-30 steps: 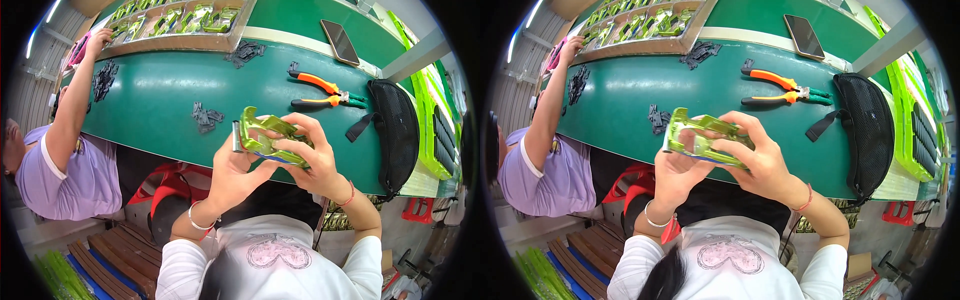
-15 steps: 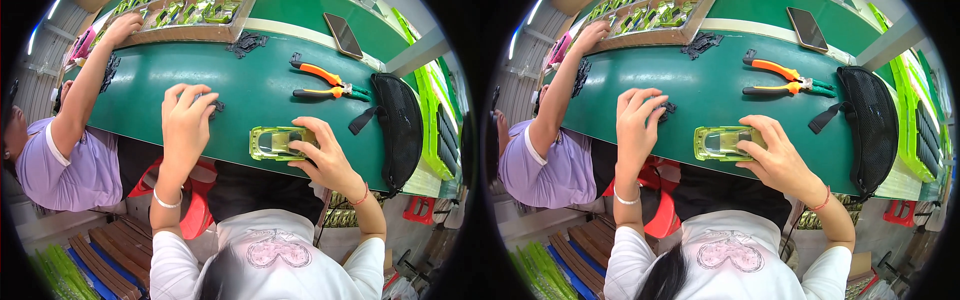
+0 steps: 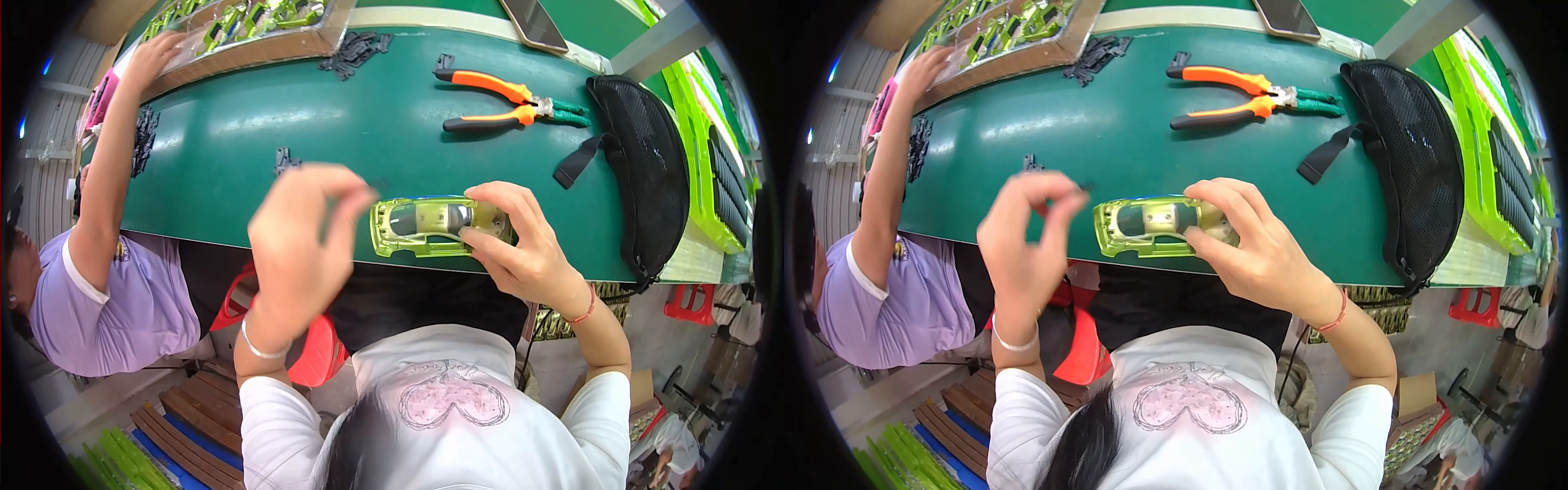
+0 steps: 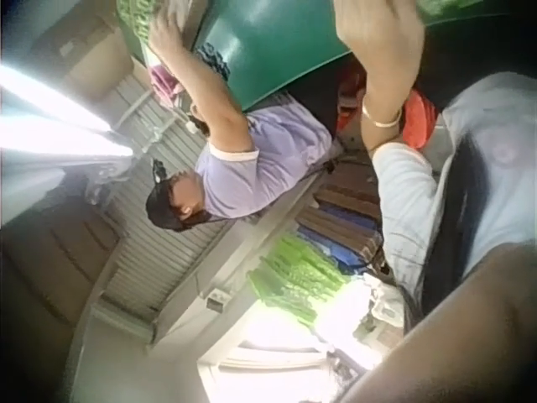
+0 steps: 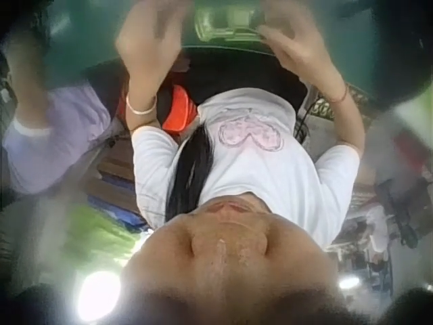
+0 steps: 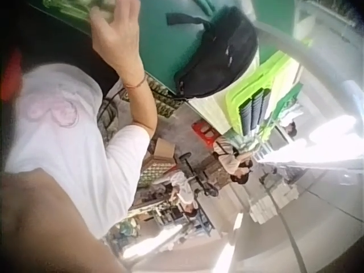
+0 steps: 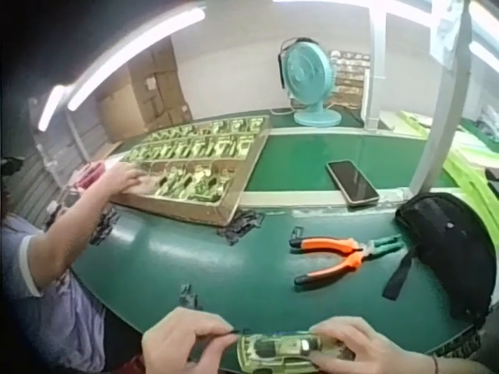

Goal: The person assembles a toy car by hand, fitting its plastic components together on a workbench.

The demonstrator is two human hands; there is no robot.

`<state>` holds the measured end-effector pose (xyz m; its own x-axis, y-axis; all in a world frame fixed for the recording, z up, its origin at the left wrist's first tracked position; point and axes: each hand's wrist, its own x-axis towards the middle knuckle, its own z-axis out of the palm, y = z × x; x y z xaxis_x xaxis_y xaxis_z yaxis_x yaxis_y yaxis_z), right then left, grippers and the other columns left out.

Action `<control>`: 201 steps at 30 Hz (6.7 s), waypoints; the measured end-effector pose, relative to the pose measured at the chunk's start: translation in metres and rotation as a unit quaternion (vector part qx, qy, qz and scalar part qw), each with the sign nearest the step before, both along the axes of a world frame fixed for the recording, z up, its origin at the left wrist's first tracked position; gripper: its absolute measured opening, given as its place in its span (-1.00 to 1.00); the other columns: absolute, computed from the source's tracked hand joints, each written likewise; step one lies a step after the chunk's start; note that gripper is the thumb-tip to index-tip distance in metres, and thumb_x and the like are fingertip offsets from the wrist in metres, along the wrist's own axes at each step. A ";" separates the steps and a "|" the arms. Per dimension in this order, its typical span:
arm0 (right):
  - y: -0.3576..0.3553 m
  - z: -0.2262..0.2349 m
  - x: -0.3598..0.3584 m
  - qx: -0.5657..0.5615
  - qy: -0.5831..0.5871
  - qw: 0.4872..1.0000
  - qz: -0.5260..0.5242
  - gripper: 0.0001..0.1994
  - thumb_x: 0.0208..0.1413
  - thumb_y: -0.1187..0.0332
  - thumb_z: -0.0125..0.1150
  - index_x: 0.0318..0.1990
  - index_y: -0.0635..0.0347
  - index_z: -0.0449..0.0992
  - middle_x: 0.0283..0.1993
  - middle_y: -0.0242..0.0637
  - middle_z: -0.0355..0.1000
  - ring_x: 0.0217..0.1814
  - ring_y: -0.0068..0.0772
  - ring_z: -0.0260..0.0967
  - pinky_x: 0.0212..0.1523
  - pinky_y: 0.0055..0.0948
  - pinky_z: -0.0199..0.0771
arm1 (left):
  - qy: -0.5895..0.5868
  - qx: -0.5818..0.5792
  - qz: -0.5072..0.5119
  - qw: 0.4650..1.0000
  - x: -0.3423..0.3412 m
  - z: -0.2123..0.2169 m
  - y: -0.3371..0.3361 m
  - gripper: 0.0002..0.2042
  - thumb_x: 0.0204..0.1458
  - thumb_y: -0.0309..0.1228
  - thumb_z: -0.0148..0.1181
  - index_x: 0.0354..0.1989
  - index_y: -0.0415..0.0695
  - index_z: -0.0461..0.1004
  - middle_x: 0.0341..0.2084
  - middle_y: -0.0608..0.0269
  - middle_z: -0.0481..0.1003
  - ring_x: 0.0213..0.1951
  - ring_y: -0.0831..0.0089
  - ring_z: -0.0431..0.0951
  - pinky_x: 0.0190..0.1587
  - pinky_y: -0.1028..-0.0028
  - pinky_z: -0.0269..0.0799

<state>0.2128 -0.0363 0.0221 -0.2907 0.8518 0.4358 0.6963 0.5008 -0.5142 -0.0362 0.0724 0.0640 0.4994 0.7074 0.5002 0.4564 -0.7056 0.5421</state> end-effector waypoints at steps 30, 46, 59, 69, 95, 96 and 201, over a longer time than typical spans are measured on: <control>-0.001 -0.014 -0.005 0.109 -0.013 0.994 0.005 -0.75 -0.23 0.59 0.37 -0.28 0.36 0.61 0.13 -0.08 0.45 0.10 -0.02 0.46 -0.08 -0.28 0.66 | 0.064 0.054 -0.282 0.956 0.011 -0.032 -0.022 -0.72 -0.21 -0.58 0.32 -0.24 -0.35 0.61 -0.24 0.06 0.61 -0.22 0.24 0.66 -0.31 0.37 0.63; 0.003 -0.009 -0.005 0.056 0.007 0.998 0.006 -0.74 -0.24 0.59 0.36 -0.28 0.35 0.58 0.12 -0.05 0.45 0.07 0.02 0.46 -0.03 -0.20 0.61 | 0.036 0.050 -0.290 0.955 0.016 -0.035 -0.021 -0.74 -0.24 -0.62 0.33 -0.28 -0.39 0.60 -0.31 0.04 0.59 -0.27 0.22 0.65 -0.33 0.37 0.62; 0.002 -0.014 -0.003 0.074 0.006 0.997 0.021 -0.74 -0.26 0.54 0.35 -0.29 0.26 0.58 0.12 -0.06 0.46 0.07 0.03 0.45 -0.05 -0.20 0.60 | 0.040 0.035 -0.303 0.952 0.019 -0.030 -0.025 -0.68 -0.29 -0.60 0.28 -0.25 -0.37 0.62 -0.30 0.01 0.63 -0.27 0.15 0.68 -0.27 0.31 0.67; 0.004 -0.014 -0.002 0.076 -0.002 0.996 0.041 -0.76 -0.30 0.47 0.37 -0.37 0.10 0.52 0.14 -0.08 0.42 -0.01 0.01 0.43 -0.23 -0.22 0.58 | 0.028 0.026 -0.339 0.940 0.020 -0.030 -0.019 -0.67 -0.16 -0.53 0.36 -0.15 -0.35 0.61 -0.30 0.01 0.64 -0.25 0.12 0.68 -0.24 0.31 0.66; -0.003 -0.003 -0.010 0.034 0.042 0.998 -0.015 -0.69 -0.25 0.55 0.40 -0.24 0.24 0.56 -0.12 -0.19 0.35 0.07 0.01 0.37 0.00 0.00 0.33 | 0.006 -0.032 -0.173 0.984 0.037 -0.032 -0.038 -0.76 -0.25 -0.61 0.43 -0.35 -0.24 0.55 -0.36 0.14 0.54 -0.16 0.10 0.53 -0.07 0.21 0.42; -0.003 -0.002 -0.013 0.045 -0.005 0.998 -0.033 -0.70 -0.23 0.52 0.40 -0.24 0.22 0.54 -0.12 -0.22 0.36 0.07 -0.02 0.38 0.03 0.01 0.29 | 0.044 -0.006 -0.143 0.989 0.035 -0.032 -0.040 -0.77 -0.23 -0.59 0.44 -0.35 -0.22 0.55 -0.34 0.16 0.54 -0.09 0.09 0.51 -0.02 0.21 0.38; 0.010 0.013 -0.003 -0.023 0.017 0.995 -0.096 -0.63 0.01 0.62 0.31 0.03 0.20 0.54 -0.01 -0.18 0.44 0.06 0.00 0.35 0.11 -0.12 0.40 | 0.213 -0.053 -0.200 0.955 0.118 -0.018 0.177 -0.85 0.02 -0.57 0.34 -0.21 -0.22 0.65 -0.22 0.02 0.61 -0.13 0.04 0.61 -0.06 0.21 0.51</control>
